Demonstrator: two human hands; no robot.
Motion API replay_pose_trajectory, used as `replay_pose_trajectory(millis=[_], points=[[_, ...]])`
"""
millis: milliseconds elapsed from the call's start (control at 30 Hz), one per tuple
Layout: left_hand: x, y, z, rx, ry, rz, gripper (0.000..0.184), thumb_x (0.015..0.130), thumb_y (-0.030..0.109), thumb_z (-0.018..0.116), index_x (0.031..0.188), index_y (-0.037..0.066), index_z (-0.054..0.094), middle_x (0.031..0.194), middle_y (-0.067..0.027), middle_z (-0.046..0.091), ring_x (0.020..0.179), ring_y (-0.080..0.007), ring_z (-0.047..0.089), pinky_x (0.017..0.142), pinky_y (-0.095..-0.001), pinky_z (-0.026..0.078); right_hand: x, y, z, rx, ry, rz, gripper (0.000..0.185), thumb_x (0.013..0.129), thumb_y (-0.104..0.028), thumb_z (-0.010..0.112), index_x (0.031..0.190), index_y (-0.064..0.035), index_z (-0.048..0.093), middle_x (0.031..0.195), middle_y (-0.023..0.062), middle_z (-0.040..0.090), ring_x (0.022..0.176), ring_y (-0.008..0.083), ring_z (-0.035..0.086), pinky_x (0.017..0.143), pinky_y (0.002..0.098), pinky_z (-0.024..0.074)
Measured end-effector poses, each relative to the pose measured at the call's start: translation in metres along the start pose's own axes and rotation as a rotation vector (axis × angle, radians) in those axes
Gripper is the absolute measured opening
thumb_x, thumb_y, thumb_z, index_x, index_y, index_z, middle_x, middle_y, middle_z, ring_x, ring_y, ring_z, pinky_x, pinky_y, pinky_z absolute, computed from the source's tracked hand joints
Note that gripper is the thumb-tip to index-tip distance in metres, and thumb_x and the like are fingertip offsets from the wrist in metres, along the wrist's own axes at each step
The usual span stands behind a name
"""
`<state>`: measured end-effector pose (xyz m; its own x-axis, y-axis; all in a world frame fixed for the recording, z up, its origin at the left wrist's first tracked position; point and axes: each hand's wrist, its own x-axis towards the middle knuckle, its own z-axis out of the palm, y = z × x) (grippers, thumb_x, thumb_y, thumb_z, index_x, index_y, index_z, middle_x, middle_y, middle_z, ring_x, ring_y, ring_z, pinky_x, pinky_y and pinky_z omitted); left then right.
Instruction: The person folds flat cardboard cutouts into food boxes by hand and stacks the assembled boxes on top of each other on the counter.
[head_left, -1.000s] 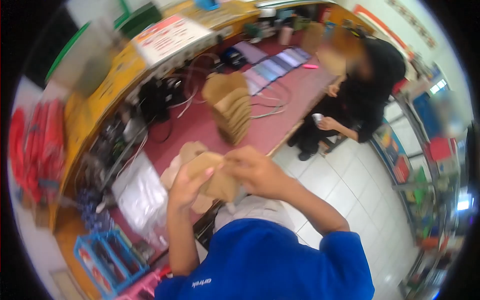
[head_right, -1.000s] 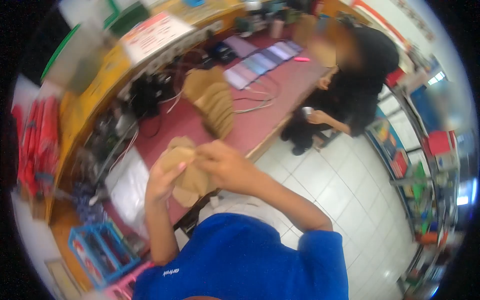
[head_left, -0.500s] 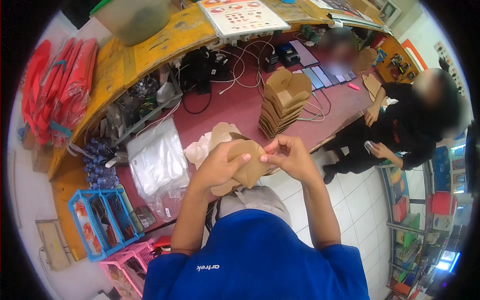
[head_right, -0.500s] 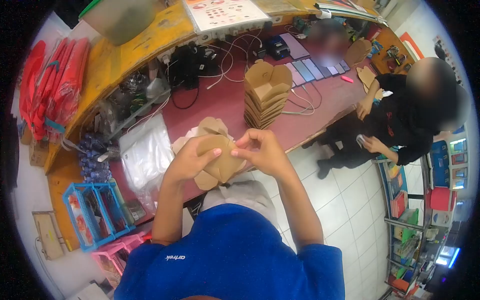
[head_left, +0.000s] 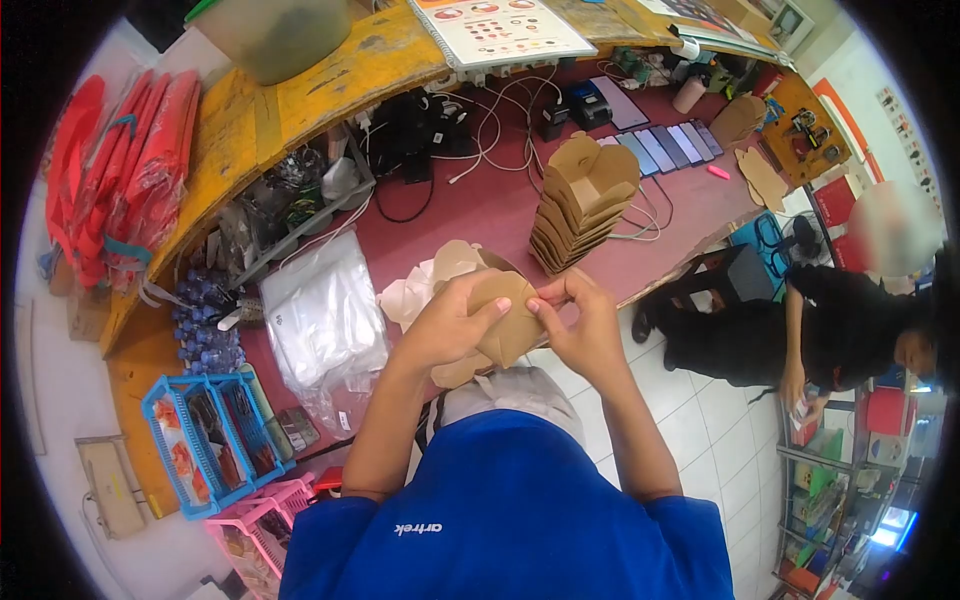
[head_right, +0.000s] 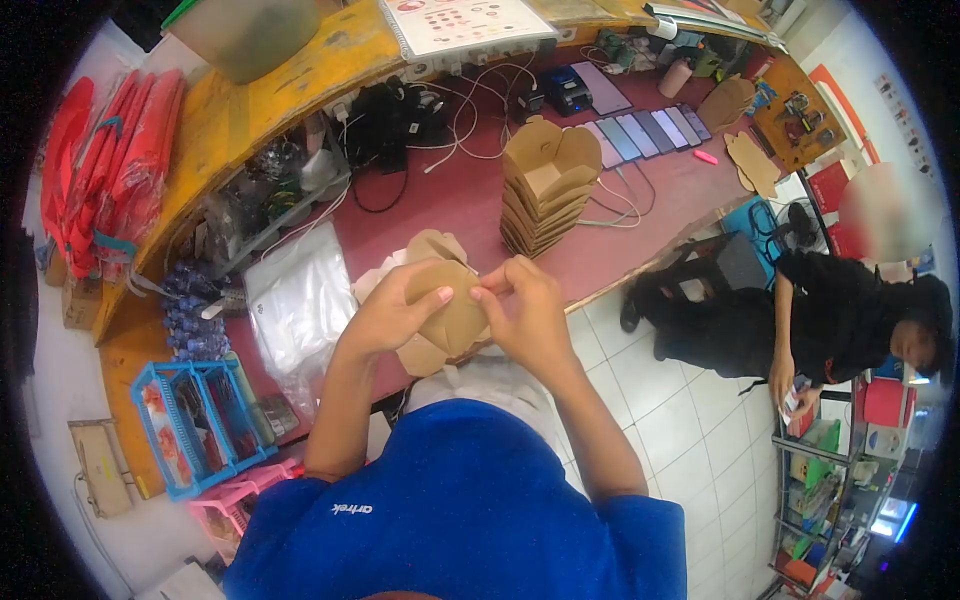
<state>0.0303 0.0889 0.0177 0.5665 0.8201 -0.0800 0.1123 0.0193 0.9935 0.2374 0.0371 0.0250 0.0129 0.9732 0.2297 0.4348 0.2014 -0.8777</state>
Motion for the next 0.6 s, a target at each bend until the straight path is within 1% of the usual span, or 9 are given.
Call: replay_pose_trajectory(millis=[33,167,233,367,433,467,533,567,600], points=[[0.001,0.0,0.0,0.042,0.009,0.044,0.027,0.101,0.008,0.062,0.122,-0.007,0.067,0.114,-0.0155,0.072,0.106,-0.0245,0.067,0.096,-0.0373,0.051,-0.002,-0.002,0.002,-0.05,0.057,-0.053,0.013,0.088,-0.002,0.077,0.091,0.0045,0.066,0.084,0.0163,0.065,0.076,0.0307,0.069,0.07,0.0375,0.0546],[0.003,0.004,0.003,0.099,0.019,0.079,0.025,0.099,0.008,0.062,0.119,-0.007,0.067,0.114,-0.0176,0.072,0.105,-0.0278,0.068,0.097,-0.039,0.051,-0.011,-0.008,0.01,-0.115,0.113,-0.086,0.014,0.09,-0.002,0.075,0.093,0.0034,0.063,0.087,0.0173,0.061,0.075,0.0327,0.066,0.067,0.04,0.0525],[0.001,0.011,0.005,0.13,0.042,0.068,0.024,0.099,0.009,0.062,0.118,-0.005,0.067,0.113,-0.0193,0.072,0.106,-0.0291,0.068,0.096,-0.0399,0.051,-0.016,-0.003,0.017,-0.136,0.152,-0.1,0.017,0.09,-0.002,0.075,0.096,0.0036,0.061,0.091,0.018,0.059,0.08,0.0339,0.064,0.069,0.0408,0.0518],[0.0,0.01,0.007,0.187,0.035,0.049,0.023,0.098,0.009,0.061,0.117,-0.003,0.068,0.114,-0.0238,0.071,0.108,-0.0347,0.069,0.096,-0.0411,0.051,-0.023,0.015,0.027,-0.196,0.233,-0.17,0.015,0.088,0.002,0.077,0.097,0.0038,0.065,0.085,0.0163,0.06,0.073,0.0303,0.063,0.067,0.0396,0.051],[0.0,0.012,0.012,0.298,0.05,0.062,0.024,0.097,0.008,0.062,0.117,-0.001,0.069,0.111,-0.0265,0.07,0.104,-0.0424,0.068,0.093,-0.0444,0.051,-0.026,0.023,0.025,-0.166,0.11,-0.112,0.034,0.087,-0.007,0.08,0.112,0.0043,0.061,0.103,0.0196,0.06,0.097,0.037,0.063,0.082,0.0429,0.0529],[0.0,0.015,0.015,0.3,0.053,0.067,0.024,0.097,0.008,0.062,0.117,-0.001,0.069,0.111,-0.0265,0.07,0.104,-0.0424,0.068,0.093,-0.0444,0.051,-0.027,0.025,0.024,-0.167,0.112,-0.117,0.034,0.087,-0.007,0.08,0.112,0.0043,0.061,0.103,0.0196,0.06,0.097,0.037,0.063,0.082,0.0429,0.0529],[-0.006,0.02,0.025,0.454,0.19,0.171,0.023,0.096,0.01,0.062,0.115,0.0,0.07,0.107,-0.0267,0.068,0.101,-0.0473,0.066,0.087,-0.0495,0.051,-0.031,0.02,0.024,-0.049,0.049,-0.203,0.073,0.082,-0.016,0.087,0.142,0.0027,0.05,0.128,0.0244,0.057,0.118,0.0405,0.059,0.098,0.046,0.051],[-0.008,0.016,0.031,0.429,0.231,0.175,0.026,0.096,0.011,0.062,0.119,0.001,0.069,0.104,-0.0253,0.068,0.098,-0.0477,0.065,0.085,-0.0529,0.051,-0.035,0.018,0.028,-0.048,0.044,-0.205,0.073,0.082,-0.016,0.087,0.142,0.0027,0.05,0.128,0.0244,0.057,0.118,0.0405,0.059,0.098,0.046,0.051],[-0.008,0.013,0.037,0.428,0.235,0.173,0.026,0.096,0.011,0.062,0.119,0.001,0.069,0.104,-0.0253,0.068,0.098,-0.0477,0.065,0.085,-0.0529,0.051,-0.041,0.017,0.035,-0.096,0.049,-0.209,0.091,0.078,-0.019,0.09,0.151,0.0016,0.04,0.138,0.0266,0.051,0.127,0.0426,0.054,0.105,0.048,0.0473]])
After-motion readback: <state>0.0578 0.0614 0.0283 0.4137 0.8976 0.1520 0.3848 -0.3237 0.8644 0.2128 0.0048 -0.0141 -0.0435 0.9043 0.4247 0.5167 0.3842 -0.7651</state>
